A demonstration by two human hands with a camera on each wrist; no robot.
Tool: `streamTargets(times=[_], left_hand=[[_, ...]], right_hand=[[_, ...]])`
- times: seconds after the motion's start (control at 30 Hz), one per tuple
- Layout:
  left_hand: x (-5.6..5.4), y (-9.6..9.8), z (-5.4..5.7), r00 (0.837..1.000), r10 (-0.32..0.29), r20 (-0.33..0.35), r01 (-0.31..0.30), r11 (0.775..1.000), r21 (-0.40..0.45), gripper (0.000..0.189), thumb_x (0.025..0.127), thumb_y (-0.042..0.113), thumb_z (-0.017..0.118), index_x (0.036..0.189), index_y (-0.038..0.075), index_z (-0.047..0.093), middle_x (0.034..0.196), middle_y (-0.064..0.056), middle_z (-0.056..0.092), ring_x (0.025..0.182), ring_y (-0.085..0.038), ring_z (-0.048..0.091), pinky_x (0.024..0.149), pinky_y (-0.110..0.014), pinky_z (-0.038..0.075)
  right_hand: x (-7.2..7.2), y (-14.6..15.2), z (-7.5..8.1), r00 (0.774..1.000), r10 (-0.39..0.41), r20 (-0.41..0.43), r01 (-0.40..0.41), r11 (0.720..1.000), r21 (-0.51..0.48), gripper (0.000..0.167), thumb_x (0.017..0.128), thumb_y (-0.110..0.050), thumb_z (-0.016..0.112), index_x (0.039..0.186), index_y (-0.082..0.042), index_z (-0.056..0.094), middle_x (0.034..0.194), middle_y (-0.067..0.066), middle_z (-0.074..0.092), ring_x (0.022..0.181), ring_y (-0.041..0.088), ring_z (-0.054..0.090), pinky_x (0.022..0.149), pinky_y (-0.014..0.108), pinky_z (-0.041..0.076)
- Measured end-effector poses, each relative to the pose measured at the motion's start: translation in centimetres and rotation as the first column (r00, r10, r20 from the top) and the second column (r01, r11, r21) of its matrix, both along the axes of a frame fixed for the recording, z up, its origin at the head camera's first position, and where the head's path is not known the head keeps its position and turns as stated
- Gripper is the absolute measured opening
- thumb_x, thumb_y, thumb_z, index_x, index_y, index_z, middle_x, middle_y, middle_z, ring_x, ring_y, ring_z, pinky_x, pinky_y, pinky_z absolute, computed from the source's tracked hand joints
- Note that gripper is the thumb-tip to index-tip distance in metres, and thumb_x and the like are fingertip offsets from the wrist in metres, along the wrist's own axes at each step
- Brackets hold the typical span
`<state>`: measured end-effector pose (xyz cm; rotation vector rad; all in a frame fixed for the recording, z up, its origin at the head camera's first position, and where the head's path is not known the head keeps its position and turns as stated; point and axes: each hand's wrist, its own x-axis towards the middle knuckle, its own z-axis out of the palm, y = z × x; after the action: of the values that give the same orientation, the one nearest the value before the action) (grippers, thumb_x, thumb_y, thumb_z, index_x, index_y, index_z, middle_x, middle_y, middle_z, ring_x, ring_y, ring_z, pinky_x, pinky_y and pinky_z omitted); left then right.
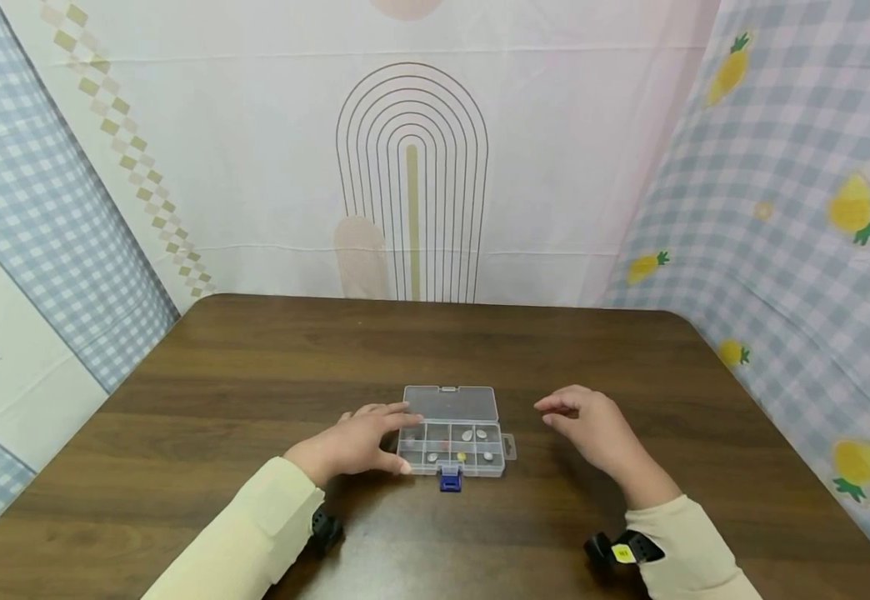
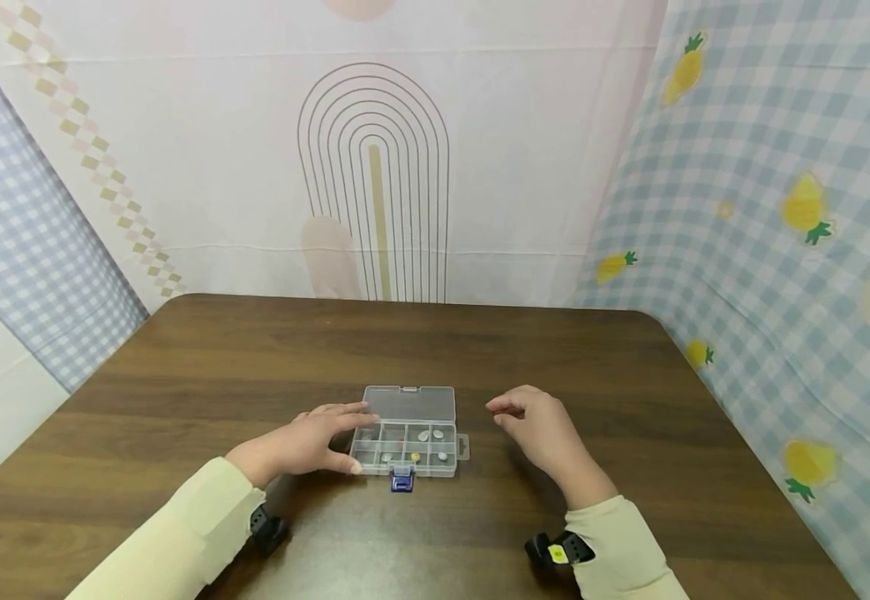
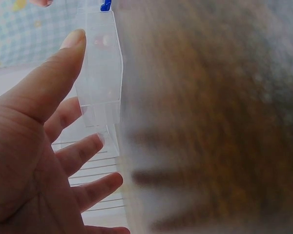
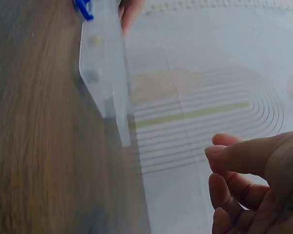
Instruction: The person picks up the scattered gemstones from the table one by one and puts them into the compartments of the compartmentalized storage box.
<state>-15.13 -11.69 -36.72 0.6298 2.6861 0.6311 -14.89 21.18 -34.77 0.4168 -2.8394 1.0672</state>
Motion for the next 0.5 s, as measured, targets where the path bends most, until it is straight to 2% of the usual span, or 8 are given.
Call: streamTargets(times=[0.27,0.5], left_hand=[[-0.1,0.1,0.0,1.000,0.011,-0.004,-0.011,1.000,-0.007,0.070,0.083,0.037,0.075,0.145,0.025,0.047,0.156,-0.006,0.032,0.141,-0.038,0.026,0.106,-0.069,0.016],[-0.1,0.0,0.0,1.000,0.005,-0.002,-0.005,1.000,-0.005,0.069,0.083,0.037,0.075,0.145,0.025,0.047,0.156,-0.006,0.032,0.141,-0.039,0.027,0.106,-0.069,0.017]], right_hand=[[0.9,-1.8,0.6,0.998,0.045,-0.055,-0.045,0.999,0.001,0.015,0.087,-0.002,0.069,0.100,-0.008,0.076,0.102,0.004,0.066,0.093,0.023,0.063,0.075,0.036,0.052],[0.8,-3.4,0.3,0.996,0.058,-0.068,-0.060,0.998,-0.014,0.014,0.086,-0.001,0.070,0.097,-0.007,0.076,0.098,0.003,0.066,0.090,0.019,0.063,0.074,0.033,0.053]])
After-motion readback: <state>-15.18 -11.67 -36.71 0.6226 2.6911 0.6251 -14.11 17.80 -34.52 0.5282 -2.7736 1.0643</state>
